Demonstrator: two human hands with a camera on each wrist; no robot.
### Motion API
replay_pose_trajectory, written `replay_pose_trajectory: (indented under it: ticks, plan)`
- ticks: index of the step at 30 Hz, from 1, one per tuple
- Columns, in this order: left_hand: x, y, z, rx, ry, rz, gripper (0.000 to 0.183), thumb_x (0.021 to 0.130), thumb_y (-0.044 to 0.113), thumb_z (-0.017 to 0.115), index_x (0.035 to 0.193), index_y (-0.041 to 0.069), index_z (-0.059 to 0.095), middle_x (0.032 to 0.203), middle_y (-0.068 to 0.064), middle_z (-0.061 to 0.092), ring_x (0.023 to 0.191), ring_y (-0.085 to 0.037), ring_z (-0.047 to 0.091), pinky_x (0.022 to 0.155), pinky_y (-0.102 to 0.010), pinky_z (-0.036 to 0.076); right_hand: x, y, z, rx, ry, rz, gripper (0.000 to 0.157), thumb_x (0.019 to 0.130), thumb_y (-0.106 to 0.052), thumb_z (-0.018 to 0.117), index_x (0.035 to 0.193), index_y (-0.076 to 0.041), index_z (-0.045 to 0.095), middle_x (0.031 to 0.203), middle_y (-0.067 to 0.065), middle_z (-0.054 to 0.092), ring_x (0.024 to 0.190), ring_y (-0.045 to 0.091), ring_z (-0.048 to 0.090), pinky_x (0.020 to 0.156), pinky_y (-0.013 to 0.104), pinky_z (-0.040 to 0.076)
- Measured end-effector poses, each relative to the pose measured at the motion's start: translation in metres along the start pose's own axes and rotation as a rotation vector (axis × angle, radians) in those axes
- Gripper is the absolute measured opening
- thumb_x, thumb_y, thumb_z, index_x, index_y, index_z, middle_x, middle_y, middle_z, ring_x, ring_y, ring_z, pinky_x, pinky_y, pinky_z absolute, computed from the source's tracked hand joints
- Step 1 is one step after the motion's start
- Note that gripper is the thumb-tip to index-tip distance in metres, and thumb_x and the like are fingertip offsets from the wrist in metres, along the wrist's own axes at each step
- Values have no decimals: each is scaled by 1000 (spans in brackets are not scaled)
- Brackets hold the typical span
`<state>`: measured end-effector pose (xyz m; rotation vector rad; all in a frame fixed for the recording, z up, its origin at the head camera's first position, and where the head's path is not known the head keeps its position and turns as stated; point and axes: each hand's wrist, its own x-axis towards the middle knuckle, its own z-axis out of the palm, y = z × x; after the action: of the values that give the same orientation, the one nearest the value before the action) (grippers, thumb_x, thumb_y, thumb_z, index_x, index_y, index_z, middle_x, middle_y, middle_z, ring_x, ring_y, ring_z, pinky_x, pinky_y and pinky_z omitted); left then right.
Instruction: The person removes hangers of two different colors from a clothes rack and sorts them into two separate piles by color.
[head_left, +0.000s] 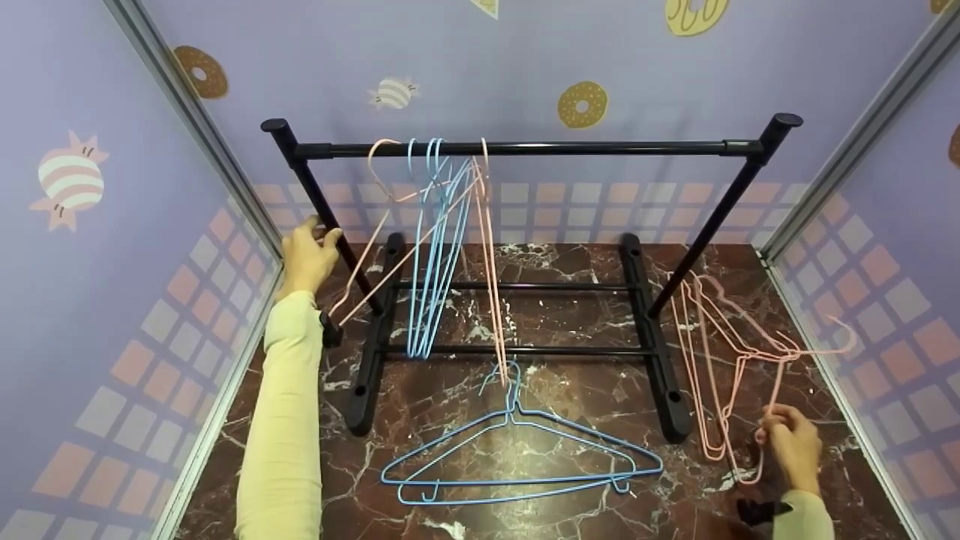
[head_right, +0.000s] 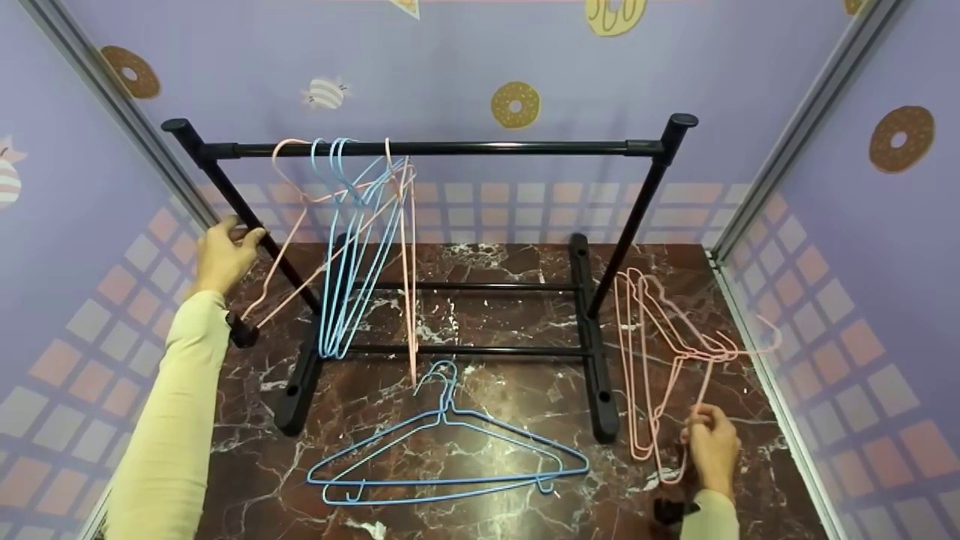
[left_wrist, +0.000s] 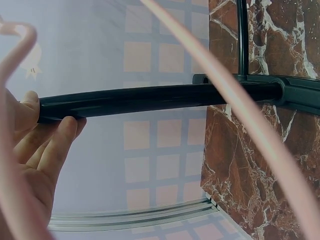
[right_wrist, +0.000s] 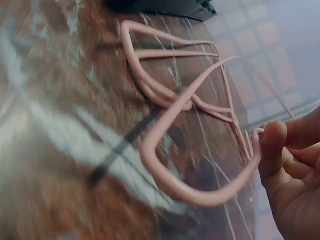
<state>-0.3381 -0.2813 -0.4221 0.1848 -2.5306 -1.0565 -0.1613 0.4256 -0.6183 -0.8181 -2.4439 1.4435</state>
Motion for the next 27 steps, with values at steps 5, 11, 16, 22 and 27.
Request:
replay_pose_trajectory:
  ticks: [5, 11, 16, 22, 27]
  plan:
    - [-1, 0, 0, 0, 0, 4, 28, 100, 16, 62, 120, -4, 64, 120, -25, 71, 112, -39, 70, 106, -49, 50, 6, 2, 9, -132, -8, -31, 31, 96, -13, 51, 119, 3, 65, 66, -16, 62, 55, -2, 56, 57, 14, 44]
    - [-1, 0, 0, -4, -8, 2, 29, 100, 16, 62, 121, -3, 64, 122, -25, 70, 113, -39, 70, 107, -48, 49, 12, 11, 13, -316, 26, -129, 28, 92, -14, 59, 107, 5, 71, 69, -4, 68, 63, 8, 53, 67, 24, 40]
    - [-1, 1, 0, -16, -11, -3, 30, 101, 16, 62, 123, -3, 64, 123, -25, 70, 113, -39, 70, 107, -48, 50, 12, 13, 17, -329, 17, -157, 29, 91, -14, 62, 106, 10, 69, 73, 10, 71, 66, 17, 57, 74, 37, 44]
    - [0, 1, 0, -34, 0, -6, 30, 100, 15, 63, 123, -4, 64, 121, -26, 70, 114, -39, 70, 104, -48, 52, 10, 10, 22, -332, 20, -180, 31, 93, -16, 63, 107, 11, 65, 80, 19, 72, 81, 39, 64, 83, 49, 47]
    - [0, 0, 1, -43, 5, -5, 30, 100, 14, 63, 122, -5, 64, 120, -27, 70, 113, -39, 70, 104, -47, 53, 7, -4, 29, -301, 69, -259, 32, 90, -11, 61, 110, 14, 59, 91, 34, 65, 95, 52, 58, 95, 61, 39]
